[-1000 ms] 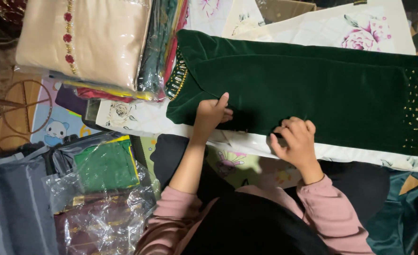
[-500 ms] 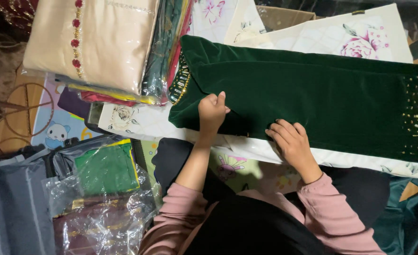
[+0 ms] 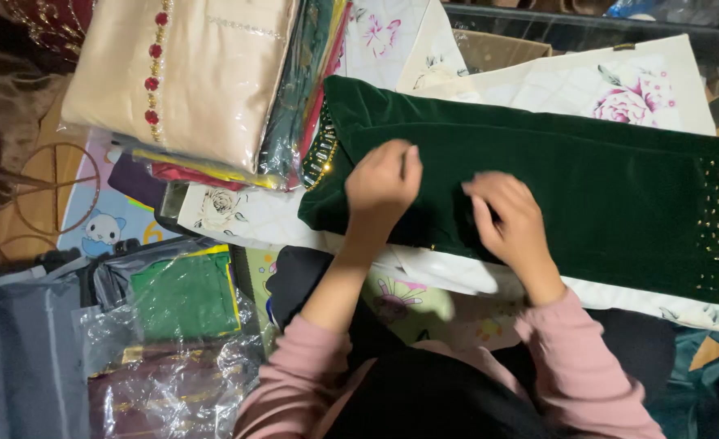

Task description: Smoothing and folding a green velvet garment with gold embroidery

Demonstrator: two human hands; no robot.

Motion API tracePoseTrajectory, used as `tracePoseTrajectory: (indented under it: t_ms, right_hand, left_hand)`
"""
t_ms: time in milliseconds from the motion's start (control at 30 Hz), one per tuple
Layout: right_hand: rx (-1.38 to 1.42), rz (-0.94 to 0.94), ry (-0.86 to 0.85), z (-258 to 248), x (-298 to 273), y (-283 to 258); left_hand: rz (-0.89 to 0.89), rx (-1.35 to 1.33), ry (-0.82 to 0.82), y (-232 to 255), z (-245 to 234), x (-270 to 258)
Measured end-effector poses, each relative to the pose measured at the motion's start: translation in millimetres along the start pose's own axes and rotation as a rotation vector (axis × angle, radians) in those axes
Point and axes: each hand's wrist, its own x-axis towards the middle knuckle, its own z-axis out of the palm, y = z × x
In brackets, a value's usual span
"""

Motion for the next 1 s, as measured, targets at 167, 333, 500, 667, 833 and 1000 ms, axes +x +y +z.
tracePoseTrajectory:
  t_ms: [167, 333, 500, 667, 833, 1000]
  right_hand:
    - [-0.211, 0.236, -0.251, 53.2, 35.2, -8.9]
    - [-0.372, 0.402, -0.417, 69.9, 17.1, -2.7]
    - [-0.428, 0.455, -0.386, 59.8, -12.2, 13.9]
    - [-0.372, 0.448, -0.306, 56.0, 16.7, 36.7]
    - [-0.393, 0.484, -0.398, 76.6, 43.2, 74.0]
    - [-0.462, 0.605, -0.511, 81.7, 37.6, 92.9]
  left_hand:
    - [0.161, 0.064, -0.447, -40.2, 84.6, -20.8]
    - [-0.021, 0.135, -0.495, -73.6, 106.0, -30.6]
    - [-0.036, 0.294, -0.392, -82.2, 116.9, -13.3]
    - [0.099, 0.257, -0.394, -91.6, 99.7, 19.4]
    - [0.003, 0.311, -0.83, -93.8, 86.7, 41.5]
    - [-0.11, 0.31, -0.914, -94.1, 77.2, 47.7]
